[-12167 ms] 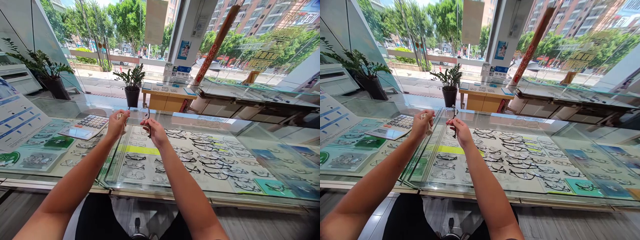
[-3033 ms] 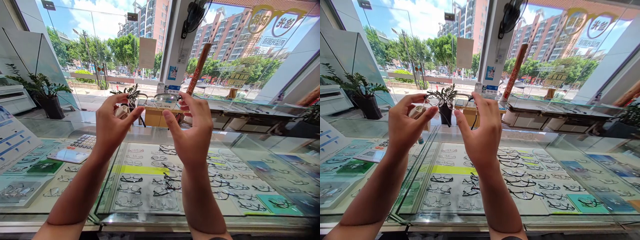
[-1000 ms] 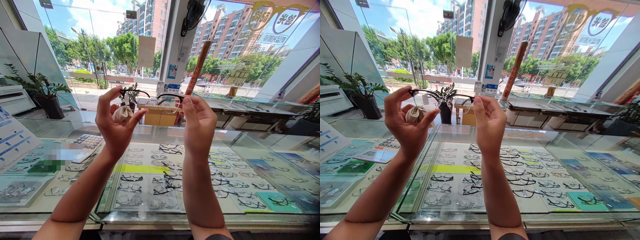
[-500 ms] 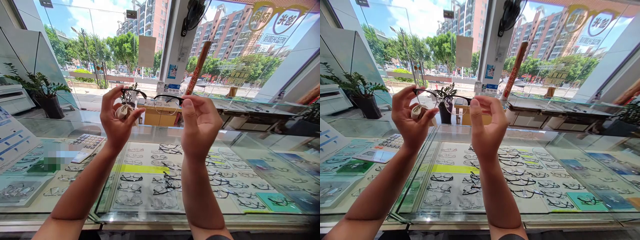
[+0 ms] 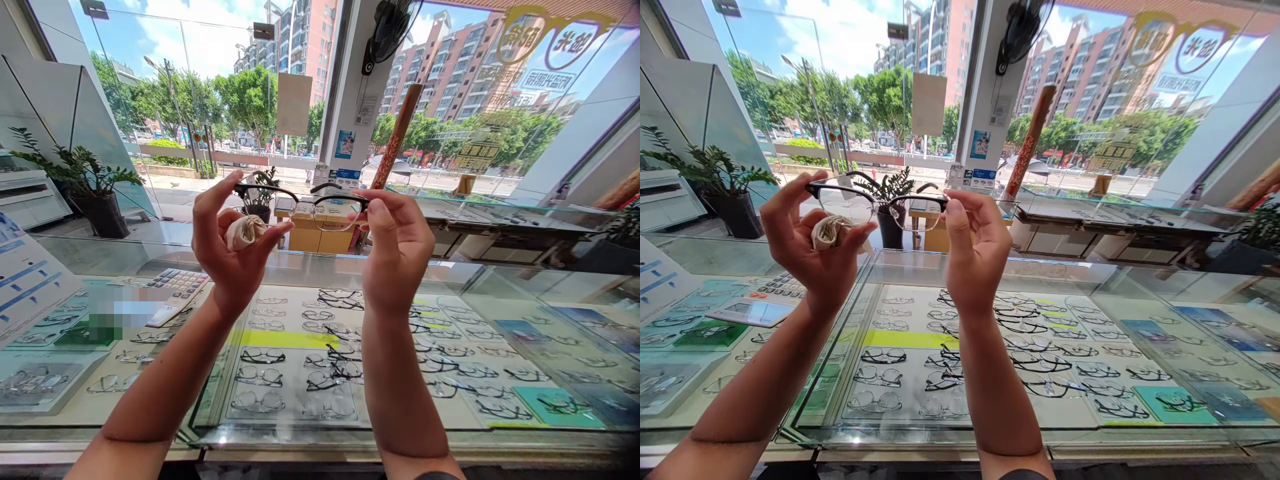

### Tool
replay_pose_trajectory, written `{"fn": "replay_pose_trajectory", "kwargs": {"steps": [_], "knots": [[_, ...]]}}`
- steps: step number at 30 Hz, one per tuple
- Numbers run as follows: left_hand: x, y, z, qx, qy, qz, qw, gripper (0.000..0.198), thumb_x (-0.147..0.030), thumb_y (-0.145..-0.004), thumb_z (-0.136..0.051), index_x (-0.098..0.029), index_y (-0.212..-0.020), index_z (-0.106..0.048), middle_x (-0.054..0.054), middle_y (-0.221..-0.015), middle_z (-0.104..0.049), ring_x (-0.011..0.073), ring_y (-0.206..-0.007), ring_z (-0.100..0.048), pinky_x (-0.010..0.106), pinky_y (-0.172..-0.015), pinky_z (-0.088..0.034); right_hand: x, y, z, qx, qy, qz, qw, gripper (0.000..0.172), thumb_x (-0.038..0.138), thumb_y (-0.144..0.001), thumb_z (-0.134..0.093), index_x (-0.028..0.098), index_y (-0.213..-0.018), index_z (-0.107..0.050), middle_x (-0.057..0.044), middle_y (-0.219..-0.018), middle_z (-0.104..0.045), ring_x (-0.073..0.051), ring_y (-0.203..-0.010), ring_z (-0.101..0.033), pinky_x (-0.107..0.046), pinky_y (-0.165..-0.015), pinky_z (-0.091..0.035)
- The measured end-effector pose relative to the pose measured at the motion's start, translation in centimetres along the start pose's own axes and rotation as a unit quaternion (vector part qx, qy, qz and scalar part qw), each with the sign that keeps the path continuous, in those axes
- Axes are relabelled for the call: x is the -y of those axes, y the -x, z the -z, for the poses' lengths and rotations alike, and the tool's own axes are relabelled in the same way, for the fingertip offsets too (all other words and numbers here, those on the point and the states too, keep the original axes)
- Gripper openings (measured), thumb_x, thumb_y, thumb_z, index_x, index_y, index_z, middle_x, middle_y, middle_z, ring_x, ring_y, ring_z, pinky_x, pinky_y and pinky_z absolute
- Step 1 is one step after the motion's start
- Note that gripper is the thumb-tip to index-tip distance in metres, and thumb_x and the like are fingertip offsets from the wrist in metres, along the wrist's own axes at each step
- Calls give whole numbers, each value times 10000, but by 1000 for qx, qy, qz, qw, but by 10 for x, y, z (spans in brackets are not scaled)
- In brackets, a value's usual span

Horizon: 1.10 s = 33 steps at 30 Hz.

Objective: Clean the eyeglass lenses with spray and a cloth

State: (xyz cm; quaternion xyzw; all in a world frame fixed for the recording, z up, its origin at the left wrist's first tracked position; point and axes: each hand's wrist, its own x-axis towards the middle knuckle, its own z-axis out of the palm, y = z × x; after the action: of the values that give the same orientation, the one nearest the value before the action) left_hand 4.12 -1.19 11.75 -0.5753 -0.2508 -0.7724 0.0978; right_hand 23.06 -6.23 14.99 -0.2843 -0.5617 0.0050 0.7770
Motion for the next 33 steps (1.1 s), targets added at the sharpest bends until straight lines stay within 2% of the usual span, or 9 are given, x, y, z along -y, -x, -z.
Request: {"fn": "replay_pose_trajectory", "kwargs": {"steps": [5, 10, 14, 20, 24, 29, 33], "knots": [[5, -1, -3, -17, 80, -36, 996, 839, -640, -801, -976, -348, -1492, -600, 125, -1517, -688, 373, -1402, -693, 421, -818, -683, -1, 2, 0, 4, 5, 11, 1000, 219, 444, -1076, -641, 263, -1113, -758, -53, -1128, -794, -153, -783, -740, -368, -801, -635], [1, -5, -4, -28, 55, -68, 996, 793, -621, -815, -976, -357, -1474, -622, 110, -1474, -706, 379, -1465, -664, 410, -824, -687, -4, 2, 0, 4, -14, 7, 1000, 208, 452, -1078, -656, 275, -1117, -759, -46, -1123, -781, -141, -732, -705, -360, -740, -623], [2, -7, -6, -37, 58, -109, 992, 754, -627, -845, -955, -325, -1468, -657, 107, -1424, -721, 355, -1408, -704, 392, -778, -681, -5, 3, 0, 17, 4, 7, 1000, 244, 469, -1104, -609, 283, -1167, -753, -57, -1154, -782, -142, -713, -686, -360, -702, -607], [10, -2, -7, 0, 95, -54, 994, 861, -595, -790, -1004, -328, -1509, -613, 137, -1523, -681, 375, -1382, -720, 414, -844, -710, -6, 8, 0, 44, -8, 10, 999, 309, 477, -1142, -517, 301, -1286, -726, -83, -1235, -782, -146, -696, -666, -370, -670, -580], [12, 1, -8, 10, 98, -47, 994, 866, -580, -791, -1007, -325, -1516, -608, 143, -1523, -675, 363, -1351, -739, 409, -864, -721, -9, 9, 1, 61, -54, 1, 997, 331, 498, -1143, -520, 312, -1346, -705, -88, -1244, -777, -140, -678, -659, -358, -620, -553], [10, 1, -10, 6, 103, -61, 993, 842, -602, -806, -989, -317, -1506, -619, 132, -1483, -683, 366, -1419, -703, 405, -907, -716, -15, 7, 1, 39, -61, -14, 997, 337, 515, -1126, -555, 296, -1332, -707, -78, -1118, -757, -155, -706, -693, -337, -579, -539], [7, 0, -10, 5, 120, -51, 991, 818, -549, -798, -1011, -337, -1494, -638, 113, -1481, -690, 344, -1404, -701, 394, -911, -711, -15, 6, -1, 27, -84, -19, 996, 295, 497, -1096, -615, 289, -1275, -725, -58, -1043, -733, -155, -709, -689, -326, -568, -538]]}}
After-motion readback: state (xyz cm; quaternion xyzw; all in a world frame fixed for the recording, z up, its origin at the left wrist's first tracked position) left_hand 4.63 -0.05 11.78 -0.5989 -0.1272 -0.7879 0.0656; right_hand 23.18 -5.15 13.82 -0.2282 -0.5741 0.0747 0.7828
